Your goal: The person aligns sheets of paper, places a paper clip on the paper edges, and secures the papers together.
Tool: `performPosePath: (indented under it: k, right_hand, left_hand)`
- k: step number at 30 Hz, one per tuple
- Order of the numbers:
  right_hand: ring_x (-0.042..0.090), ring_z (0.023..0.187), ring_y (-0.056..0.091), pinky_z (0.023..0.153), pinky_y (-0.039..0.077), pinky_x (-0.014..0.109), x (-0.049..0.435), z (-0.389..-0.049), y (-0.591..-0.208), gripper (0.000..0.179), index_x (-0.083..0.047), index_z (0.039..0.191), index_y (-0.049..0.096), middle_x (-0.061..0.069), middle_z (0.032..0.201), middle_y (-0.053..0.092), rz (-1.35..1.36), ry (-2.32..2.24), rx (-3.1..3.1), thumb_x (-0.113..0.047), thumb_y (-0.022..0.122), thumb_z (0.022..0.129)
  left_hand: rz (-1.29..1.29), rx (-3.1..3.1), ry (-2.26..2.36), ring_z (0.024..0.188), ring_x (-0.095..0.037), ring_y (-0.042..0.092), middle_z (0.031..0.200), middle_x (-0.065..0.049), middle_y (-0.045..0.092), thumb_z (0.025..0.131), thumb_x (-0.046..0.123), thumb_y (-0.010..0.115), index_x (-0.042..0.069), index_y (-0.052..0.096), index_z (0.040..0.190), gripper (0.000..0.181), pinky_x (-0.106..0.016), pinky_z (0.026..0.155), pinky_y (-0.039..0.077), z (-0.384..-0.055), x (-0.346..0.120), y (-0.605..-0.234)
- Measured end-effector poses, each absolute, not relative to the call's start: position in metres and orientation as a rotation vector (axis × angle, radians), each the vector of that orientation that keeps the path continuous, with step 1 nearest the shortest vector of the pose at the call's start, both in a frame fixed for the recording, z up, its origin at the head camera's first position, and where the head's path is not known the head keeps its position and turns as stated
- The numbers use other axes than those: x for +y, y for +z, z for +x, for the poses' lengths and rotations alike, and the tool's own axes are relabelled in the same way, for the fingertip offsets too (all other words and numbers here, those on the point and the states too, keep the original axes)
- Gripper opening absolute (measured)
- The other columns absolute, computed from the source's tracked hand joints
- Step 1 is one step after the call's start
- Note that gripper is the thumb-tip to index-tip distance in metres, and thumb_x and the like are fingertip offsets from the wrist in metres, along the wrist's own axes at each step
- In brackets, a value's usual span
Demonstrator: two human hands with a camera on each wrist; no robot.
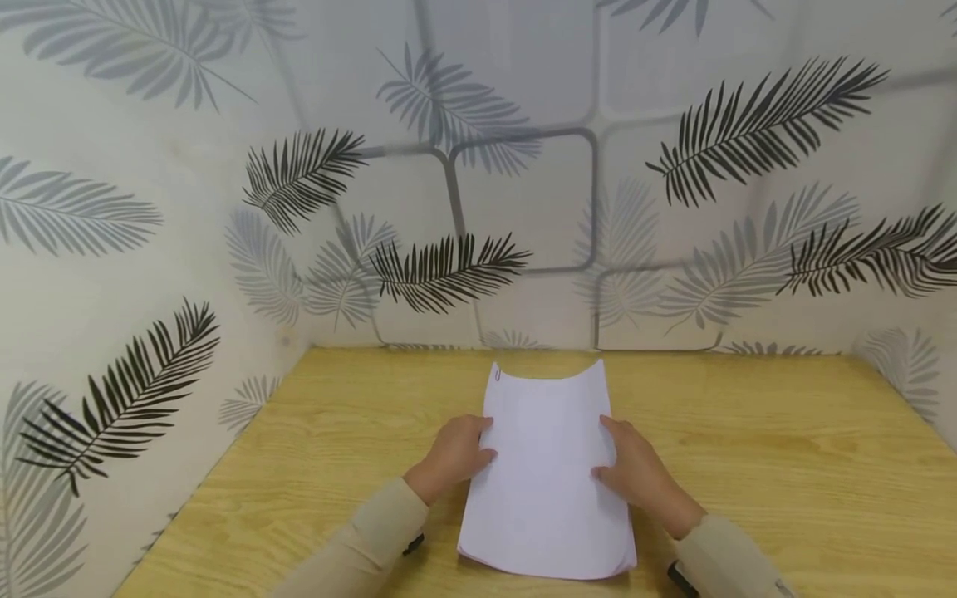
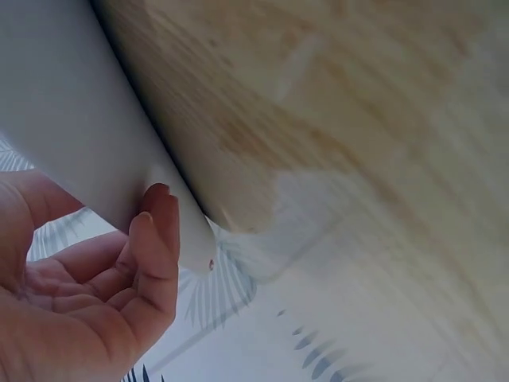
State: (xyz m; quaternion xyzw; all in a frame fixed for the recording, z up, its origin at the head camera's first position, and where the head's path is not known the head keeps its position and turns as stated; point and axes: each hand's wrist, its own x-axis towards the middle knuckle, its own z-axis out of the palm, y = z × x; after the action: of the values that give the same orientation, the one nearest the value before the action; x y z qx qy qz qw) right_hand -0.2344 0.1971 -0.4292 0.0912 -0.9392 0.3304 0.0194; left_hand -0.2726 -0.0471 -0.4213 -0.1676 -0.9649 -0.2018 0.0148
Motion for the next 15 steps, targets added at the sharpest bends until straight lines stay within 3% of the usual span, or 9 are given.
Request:
performPosePath:
  k: [7,15]
  right_hand:
    - [0.058,0.120,0.040,0.096,0.038,0.060,0.1989,-0.2363,-0.4327,0.073,0.023,0.132,0.037,0.046,0.130,0.038,0.282,0.930,-2.996,-0.003,0.078,0.077]
    - [0.056,0.112,0.047,0.094,0.041,0.057,0.2010,-0.2343,-0.4353,0.070,0.025,0.126,0.041,0.046,0.119,0.045,0.304,0.859,-3.038,-0.005,0.079,0.076]
  left_hand:
    - [-0.506,-3.128,-0.457,0.111,-0.027,0.060,0.122,-0.015,0.063,0.083,0.013,0.075,-0.004,0.060,0.125,0.047,-0.032,0.090,0.049,-0.2717,-0.0430,-0.4180]
    - [-0.521,-3.183,-0.386,0.097,-0.022,0.061,0.113,-0.013,0.065,0.077,0.022,0.082,-0.004,0.064,0.116,0.051,-0.030,0.082,0.050,-0.2703,-0.0427,-0.4218]
